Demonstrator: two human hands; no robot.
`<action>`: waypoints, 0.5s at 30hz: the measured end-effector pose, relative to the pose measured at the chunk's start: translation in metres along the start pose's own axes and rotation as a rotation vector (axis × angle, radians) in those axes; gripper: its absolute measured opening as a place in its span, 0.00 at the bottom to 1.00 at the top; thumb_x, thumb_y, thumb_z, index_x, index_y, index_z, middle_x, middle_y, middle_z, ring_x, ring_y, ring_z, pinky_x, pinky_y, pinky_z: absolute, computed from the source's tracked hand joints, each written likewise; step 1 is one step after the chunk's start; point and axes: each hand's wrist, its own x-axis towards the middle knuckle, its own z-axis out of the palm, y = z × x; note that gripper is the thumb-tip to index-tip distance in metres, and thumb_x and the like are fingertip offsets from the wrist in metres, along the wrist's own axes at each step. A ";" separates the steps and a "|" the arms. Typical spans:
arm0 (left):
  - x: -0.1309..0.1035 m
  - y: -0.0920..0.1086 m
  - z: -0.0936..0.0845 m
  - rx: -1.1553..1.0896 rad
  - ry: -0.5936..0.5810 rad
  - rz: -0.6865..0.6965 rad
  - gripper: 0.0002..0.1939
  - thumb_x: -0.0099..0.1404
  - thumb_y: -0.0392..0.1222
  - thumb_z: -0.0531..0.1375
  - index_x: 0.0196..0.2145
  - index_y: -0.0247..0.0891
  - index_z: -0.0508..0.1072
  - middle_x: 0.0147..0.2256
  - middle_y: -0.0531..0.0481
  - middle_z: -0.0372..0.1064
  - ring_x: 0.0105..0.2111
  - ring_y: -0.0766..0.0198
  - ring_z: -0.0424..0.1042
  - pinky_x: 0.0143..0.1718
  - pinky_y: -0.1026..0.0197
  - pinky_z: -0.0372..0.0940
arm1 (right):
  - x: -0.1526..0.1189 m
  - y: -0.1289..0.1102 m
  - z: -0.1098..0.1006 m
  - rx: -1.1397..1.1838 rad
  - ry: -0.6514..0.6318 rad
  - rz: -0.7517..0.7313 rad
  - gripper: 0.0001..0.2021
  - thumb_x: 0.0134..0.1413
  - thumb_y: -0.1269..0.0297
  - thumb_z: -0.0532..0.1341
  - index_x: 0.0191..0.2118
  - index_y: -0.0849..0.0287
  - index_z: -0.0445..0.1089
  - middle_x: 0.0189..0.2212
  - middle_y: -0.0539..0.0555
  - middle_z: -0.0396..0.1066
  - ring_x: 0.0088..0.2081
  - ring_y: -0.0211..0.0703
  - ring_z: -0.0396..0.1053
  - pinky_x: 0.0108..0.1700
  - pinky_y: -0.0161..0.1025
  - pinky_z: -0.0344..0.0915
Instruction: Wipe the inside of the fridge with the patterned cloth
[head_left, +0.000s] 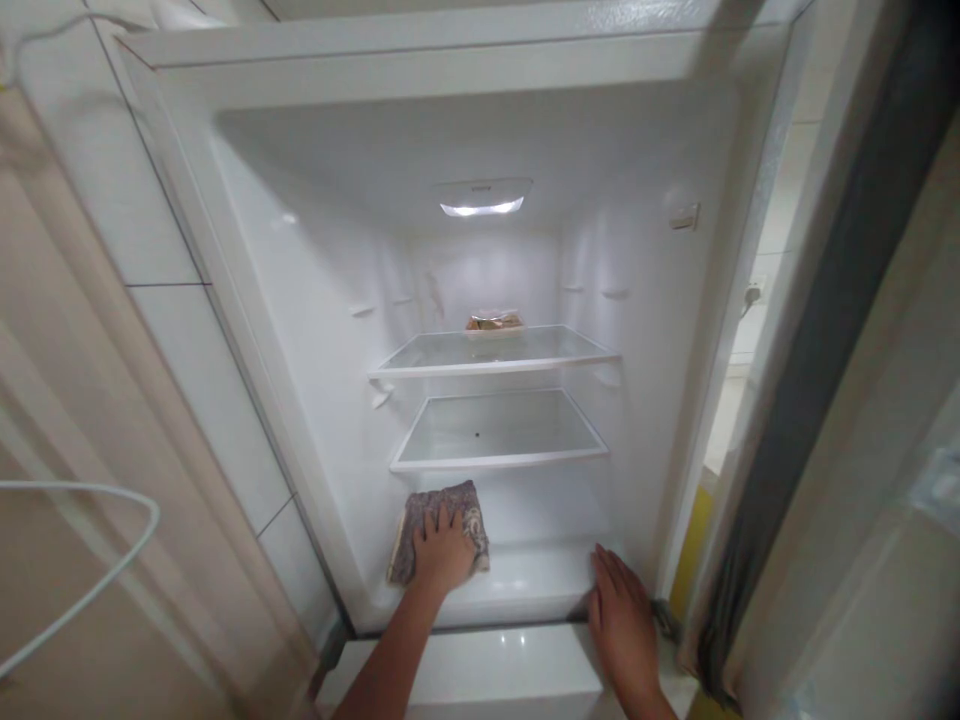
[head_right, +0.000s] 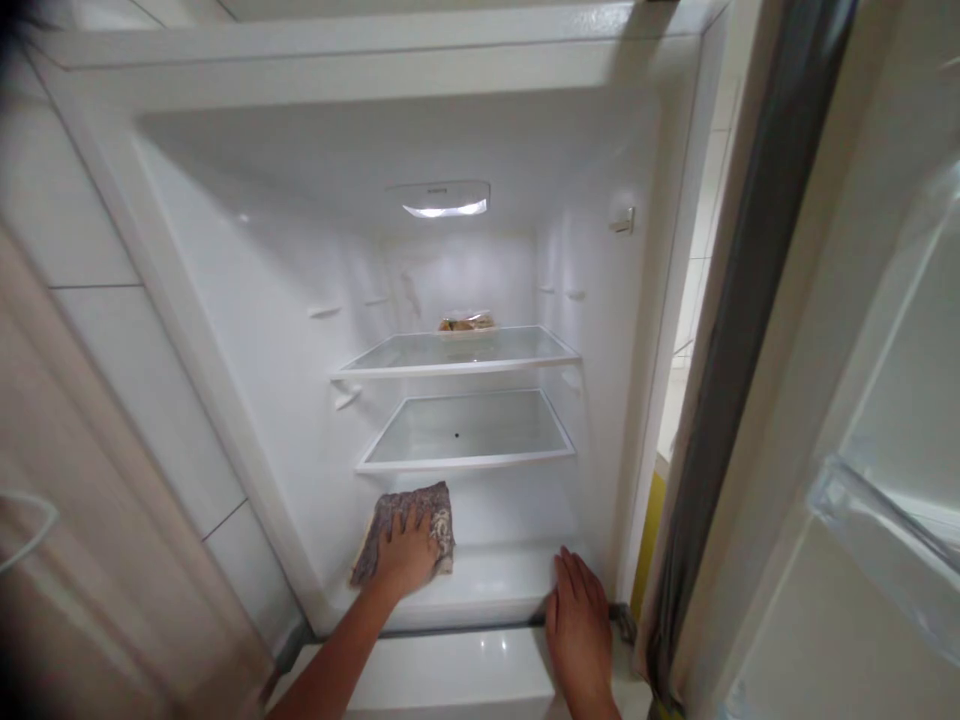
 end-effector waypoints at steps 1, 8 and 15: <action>0.003 0.003 0.002 -0.007 -0.001 -0.021 0.32 0.67 0.49 0.48 0.66 0.37 0.60 0.68 0.34 0.52 0.66 0.31 0.53 0.61 0.30 0.53 | -0.001 0.001 0.001 0.002 0.009 -0.009 0.21 0.58 0.71 0.52 0.55 0.63 0.69 0.56 0.62 0.72 0.57 0.55 0.68 0.60 0.53 0.64; 0.049 -0.008 0.018 -0.048 0.018 0.049 0.32 0.68 0.57 0.45 0.67 0.46 0.59 0.70 0.43 0.49 0.69 0.35 0.49 0.64 0.30 0.48 | -0.005 0.010 0.008 -0.035 0.068 -0.087 0.22 0.58 0.69 0.51 0.57 0.62 0.65 0.55 0.62 0.73 0.55 0.54 0.70 0.56 0.53 0.68; 0.130 -0.017 0.032 -0.098 0.104 0.167 0.29 0.70 0.53 0.47 0.64 0.42 0.63 0.67 0.42 0.57 0.66 0.37 0.54 0.67 0.34 0.45 | -0.012 0.028 0.015 -0.026 0.046 -0.169 0.25 0.58 0.67 0.53 0.62 0.58 0.61 0.56 0.61 0.73 0.55 0.53 0.72 0.53 0.51 0.70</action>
